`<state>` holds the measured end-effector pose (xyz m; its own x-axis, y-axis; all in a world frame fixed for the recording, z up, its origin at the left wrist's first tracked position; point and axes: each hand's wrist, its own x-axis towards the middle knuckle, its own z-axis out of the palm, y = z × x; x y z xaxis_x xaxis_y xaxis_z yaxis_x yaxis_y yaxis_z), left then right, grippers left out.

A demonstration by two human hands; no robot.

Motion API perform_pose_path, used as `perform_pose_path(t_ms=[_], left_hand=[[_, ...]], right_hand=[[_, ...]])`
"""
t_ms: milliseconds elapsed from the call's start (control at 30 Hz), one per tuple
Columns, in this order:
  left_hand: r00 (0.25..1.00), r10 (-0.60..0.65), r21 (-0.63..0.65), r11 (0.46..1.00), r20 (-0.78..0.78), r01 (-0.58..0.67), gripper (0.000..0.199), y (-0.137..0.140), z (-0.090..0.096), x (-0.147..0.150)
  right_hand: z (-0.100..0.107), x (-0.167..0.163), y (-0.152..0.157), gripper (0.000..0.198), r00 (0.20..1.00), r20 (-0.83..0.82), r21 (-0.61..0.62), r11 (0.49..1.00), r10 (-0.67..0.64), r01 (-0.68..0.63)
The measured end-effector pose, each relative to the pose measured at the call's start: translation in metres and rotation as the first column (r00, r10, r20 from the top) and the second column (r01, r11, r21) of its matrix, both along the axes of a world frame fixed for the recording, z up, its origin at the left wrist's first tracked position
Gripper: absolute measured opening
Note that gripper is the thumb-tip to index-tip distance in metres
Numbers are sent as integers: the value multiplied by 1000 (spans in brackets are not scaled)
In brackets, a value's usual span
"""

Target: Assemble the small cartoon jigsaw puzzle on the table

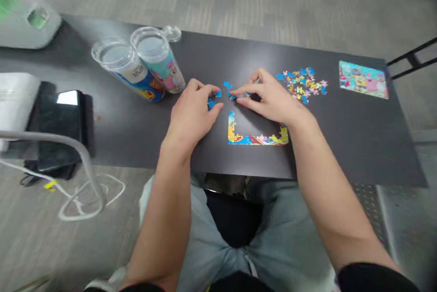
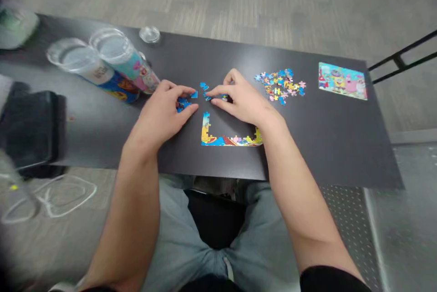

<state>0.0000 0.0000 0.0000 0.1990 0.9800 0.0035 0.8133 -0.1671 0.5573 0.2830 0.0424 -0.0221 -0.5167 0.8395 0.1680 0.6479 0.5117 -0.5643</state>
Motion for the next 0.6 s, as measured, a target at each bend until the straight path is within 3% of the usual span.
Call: perform_pose_path(t_ms=[233, 500, 600], left_hand=[[998, 41, 34, 998, 48, -43, 43, -4, 4, -7], [996, 84, 11, 996, -13, -84, 27, -6, 2, -21], [995, 99, 22, 995, -30, -98, 30, -6, 2, -24]], right_hand=[[1, 4, -1, 39, 998, -42, -37, 998, -54, 53], [-2, -3, 0, 19, 996, -49, -1, 997, -78, 78], [-5, -1, 1, 24, 995, -79, 20, 998, -55, 56]])
